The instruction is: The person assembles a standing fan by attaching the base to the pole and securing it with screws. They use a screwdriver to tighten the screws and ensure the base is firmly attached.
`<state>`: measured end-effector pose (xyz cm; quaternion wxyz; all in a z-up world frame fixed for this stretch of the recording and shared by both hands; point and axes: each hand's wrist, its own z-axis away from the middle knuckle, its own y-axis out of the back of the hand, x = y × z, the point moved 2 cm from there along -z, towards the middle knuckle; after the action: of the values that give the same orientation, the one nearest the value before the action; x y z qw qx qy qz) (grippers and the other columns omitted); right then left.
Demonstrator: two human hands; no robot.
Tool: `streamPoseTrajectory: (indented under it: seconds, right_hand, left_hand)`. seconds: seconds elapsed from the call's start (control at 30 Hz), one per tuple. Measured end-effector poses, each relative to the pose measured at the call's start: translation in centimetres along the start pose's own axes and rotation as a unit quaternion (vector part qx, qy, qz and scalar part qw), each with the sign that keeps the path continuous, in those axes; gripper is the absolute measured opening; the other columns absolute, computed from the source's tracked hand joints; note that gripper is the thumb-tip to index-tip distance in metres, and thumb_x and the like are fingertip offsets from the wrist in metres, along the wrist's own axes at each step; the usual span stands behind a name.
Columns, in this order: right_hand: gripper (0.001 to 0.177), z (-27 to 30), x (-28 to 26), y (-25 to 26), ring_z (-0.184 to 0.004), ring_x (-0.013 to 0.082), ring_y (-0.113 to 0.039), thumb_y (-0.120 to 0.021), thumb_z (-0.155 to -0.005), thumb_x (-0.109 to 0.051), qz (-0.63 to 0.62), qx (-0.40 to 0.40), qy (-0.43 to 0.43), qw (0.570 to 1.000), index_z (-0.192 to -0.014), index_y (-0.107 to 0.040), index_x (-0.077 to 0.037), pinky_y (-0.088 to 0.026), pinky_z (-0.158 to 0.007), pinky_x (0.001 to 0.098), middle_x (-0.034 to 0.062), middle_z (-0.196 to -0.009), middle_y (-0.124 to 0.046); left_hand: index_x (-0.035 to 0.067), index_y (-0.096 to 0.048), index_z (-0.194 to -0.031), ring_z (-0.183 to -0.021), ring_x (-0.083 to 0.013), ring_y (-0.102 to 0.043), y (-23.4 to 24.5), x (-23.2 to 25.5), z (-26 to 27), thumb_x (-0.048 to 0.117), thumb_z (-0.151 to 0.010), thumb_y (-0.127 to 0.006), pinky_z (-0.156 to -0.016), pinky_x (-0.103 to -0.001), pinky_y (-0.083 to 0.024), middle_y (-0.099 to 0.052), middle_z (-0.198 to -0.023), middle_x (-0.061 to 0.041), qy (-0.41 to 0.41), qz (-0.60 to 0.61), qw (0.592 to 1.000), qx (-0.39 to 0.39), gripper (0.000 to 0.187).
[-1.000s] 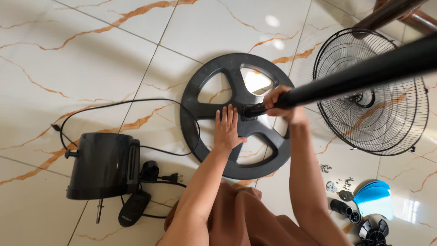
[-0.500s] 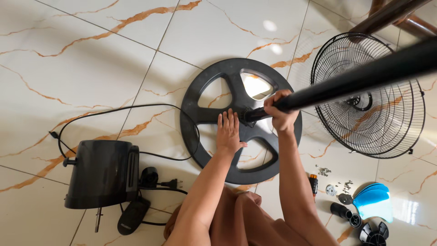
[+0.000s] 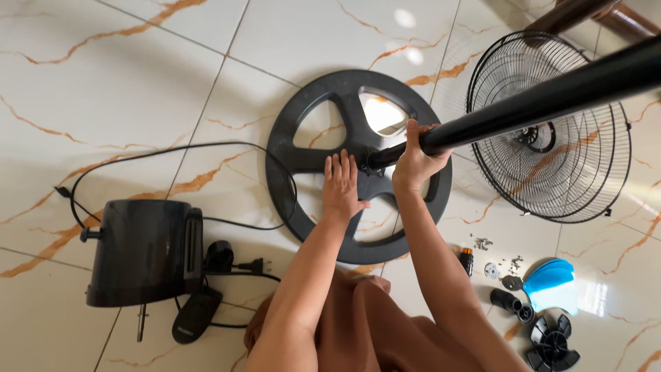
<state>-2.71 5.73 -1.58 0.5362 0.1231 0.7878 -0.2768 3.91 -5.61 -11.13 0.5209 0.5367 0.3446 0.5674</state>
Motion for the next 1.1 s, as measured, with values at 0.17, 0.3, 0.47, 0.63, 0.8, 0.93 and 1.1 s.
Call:
streamPoseTrajectory:
  seconds: [0.17,0.3,0.47,0.63,0.8,0.93,1.1]
  right_hand:
    - [0.043,-2.5,0.3,1.5,-0.076,0.0185,-0.063,-0.068,-0.068,0.022,-0.034,-0.105,-0.048,0.993,-0.100,-0.055,-0.005,-0.054,-0.069,0.0330,0.0046,-0.085,-0.060]
    - [0.037,-5.5,-0.8,1.4,-0.071,0.0225,-0.060,-0.069,-0.068,0.013,-0.083,-0.397,-0.148,0.902,-0.097,-0.053,-0.005,-0.051,-0.069,0.0336,0.0105,-0.078,-0.060]
    - [0.031,-10.7,-5.4,-0.3,-0.051,0.0277,-0.055,-0.069,-0.071,-0.006,-0.236,-0.460,-0.292,0.804,-0.097,-0.055,0.002,-0.049,-0.057,0.0417,0.0164,-0.069,-0.060]
    - [0.022,-12.5,-7.9,0.0,-0.049,0.0202,-0.059,-0.070,-0.082,-0.005,0.154,-0.289,-0.255,0.910,-0.099,-0.057,0.002,-0.051,-0.049,0.0350,0.0128,-0.068,-0.061]
    - [0.034,-7.7,-3.1,8.0,-0.057,0.0173,-0.061,-0.073,-0.091,-0.021,0.366,-0.232,-0.224,0.873,-0.113,-0.061,0.001,-0.048,-0.049,0.0335,0.0105,-0.074,-0.064]
    - [0.053,-7.9,3.0,14.0,-0.077,0.0246,-0.067,-0.073,-0.088,-0.026,0.471,-0.185,-0.207,0.837,-0.135,-0.053,-0.009,-0.053,-0.067,0.0371,0.0145,-0.092,-0.069]
    - [0.059,-8.5,8.4,17.0,-0.094,0.0387,-0.073,-0.067,-0.092,-0.034,0.534,-0.173,-0.219,0.798,-0.141,-0.047,-0.008,-0.055,-0.084,0.0452,0.0245,-0.102,-0.073]
  left_hand:
    - [0.002,-0.020,-0.159,-0.152,-0.0343,-0.020,0.2,-0.2,0.1,0.078,-0.061,-0.079,-0.125,-0.052,-0.005,-0.022,-0.165,-0.018,0.001,0.019,1.000,-0.001,0.137]
    - [0.003,-0.020,-0.158,-0.152,-0.0329,-0.021,0.4,0.1,0.2,0.077,-0.060,-0.080,-0.125,-0.052,-0.006,-0.022,-0.164,-0.017,0.007,0.018,1.000,0.003,0.137]
    - [0.001,-0.026,-0.158,-0.151,-0.0342,-0.028,0.5,-0.1,0.6,0.071,-0.058,-0.085,-0.125,-0.054,-0.008,-0.026,-0.166,-0.020,-0.002,0.054,0.998,0.042,0.135]
    - [0.002,-0.027,-0.156,-0.151,-0.0344,-0.025,2.2,-1.1,-0.9,0.064,-0.056,-0.089,-0.123,-0.057,-0.004,-0.025,-0.164,-0.019,-0.001,0.076,0.996,0.037,0.133]
    - [0.005,-0.023,-0.159,-0.154,-0.0301,-0.021,4.4,-3.9,-5.1,0.065,-0.058,-0.088,-0.122,-0.060,-0.001,-0.022,-0.166,-0.016,0.010,-0.021,1.000,0.007,0.134]
    - [0.010,-0.020,-0.161,-0.156,-0.0261,-0.019,5.9,-7.1,-9.9,0.066,-0.057,-0.088,-0.125,-0.059,0.001,-0.020,-0.169,-0.011,0.019,-0.048,0.999,-0.005,0.137]
    - [0.014,-0.014,-0.163,-0.157,-0.0229,-0.012,7.4,-9.0,-14.1,0.063,-0.054,-0.091,-0.124,-0.055,0.001,-0.011,-0.171,-0.007,0.039,-0.050,0.996,-0.061,0.142]
